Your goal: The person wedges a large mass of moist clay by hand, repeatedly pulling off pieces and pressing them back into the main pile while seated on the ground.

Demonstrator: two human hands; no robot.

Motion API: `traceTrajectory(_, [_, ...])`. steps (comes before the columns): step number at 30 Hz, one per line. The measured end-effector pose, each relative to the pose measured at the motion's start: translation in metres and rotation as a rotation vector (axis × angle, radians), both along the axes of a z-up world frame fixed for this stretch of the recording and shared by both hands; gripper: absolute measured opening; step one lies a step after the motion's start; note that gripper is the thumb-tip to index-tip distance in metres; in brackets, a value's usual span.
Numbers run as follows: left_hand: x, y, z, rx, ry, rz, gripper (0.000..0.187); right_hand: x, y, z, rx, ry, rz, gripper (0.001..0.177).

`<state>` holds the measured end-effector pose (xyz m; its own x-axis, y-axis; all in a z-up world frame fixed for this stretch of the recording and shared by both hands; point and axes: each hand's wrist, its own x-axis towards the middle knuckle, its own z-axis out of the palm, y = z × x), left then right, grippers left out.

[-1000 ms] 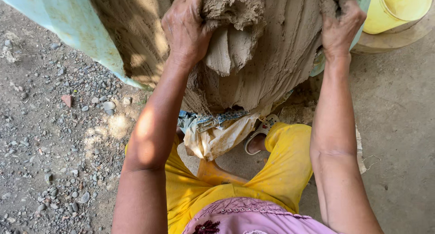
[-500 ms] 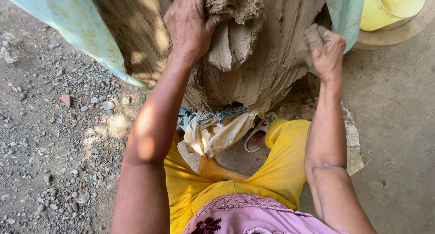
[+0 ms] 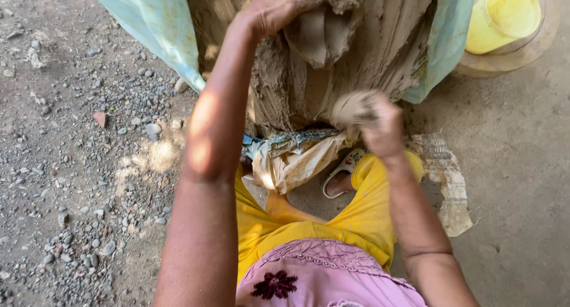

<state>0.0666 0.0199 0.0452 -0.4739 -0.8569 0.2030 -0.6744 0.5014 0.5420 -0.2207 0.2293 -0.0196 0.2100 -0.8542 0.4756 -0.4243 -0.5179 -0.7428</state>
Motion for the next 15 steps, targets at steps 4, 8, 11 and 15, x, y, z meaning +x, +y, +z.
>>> traceTrajectory(4, [-0.005,-0.016,-0.014,0.151,0.181,0.028,0.087,-0.013,0.016,0.114,-0.447,-0.038,-0.057,0.083])
traceTrajectory(8, [-0.003,-0.03,-0.044,0.053,0.191,0.013,0.103,0.051,-0.022,0.093,-0.489,0.125,-0.024,0.082])
traceTrajectory(11, [-0.001,-0.029,-0.047,0.153,0.131,0.087,0.104,0.086,-0.041,0.056,-0.414,0.213,-0.043,0.085])
traceTrajectory(15, [0.002,-0.023,-0.039,0.086,0.19,0.08,0.102,0.047,-0.069,0.031,-0.111,-0.435,0.192,0.034])
